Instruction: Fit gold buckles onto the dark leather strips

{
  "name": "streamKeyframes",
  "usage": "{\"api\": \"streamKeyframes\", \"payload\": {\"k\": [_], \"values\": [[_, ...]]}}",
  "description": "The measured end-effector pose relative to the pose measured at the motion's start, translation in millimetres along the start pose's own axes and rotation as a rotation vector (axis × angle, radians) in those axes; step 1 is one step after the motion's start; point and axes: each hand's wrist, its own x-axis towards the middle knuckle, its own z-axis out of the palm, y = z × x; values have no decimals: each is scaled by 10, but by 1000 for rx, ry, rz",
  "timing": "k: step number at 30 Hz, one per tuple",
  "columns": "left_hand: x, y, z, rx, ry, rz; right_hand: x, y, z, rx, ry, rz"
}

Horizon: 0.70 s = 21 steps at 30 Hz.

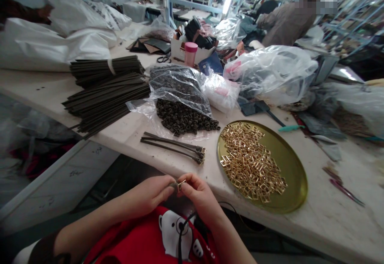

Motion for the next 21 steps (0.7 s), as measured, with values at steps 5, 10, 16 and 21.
{"api": "streamKeyframes", "payload": {"k": [5,10,16,21], "values": [[32,-59,-46,-60,-30,-22,46,63,3,167,20,12],[-20,-12,-157,-104,-21,-78,60,-7,30,239,27,-27],[11,-52,-50,-115,8,-27,25,-47,82,259,-35,-12],[44,-99,16,-126,97,-80,33,-29,78,298,4,-40]]}}
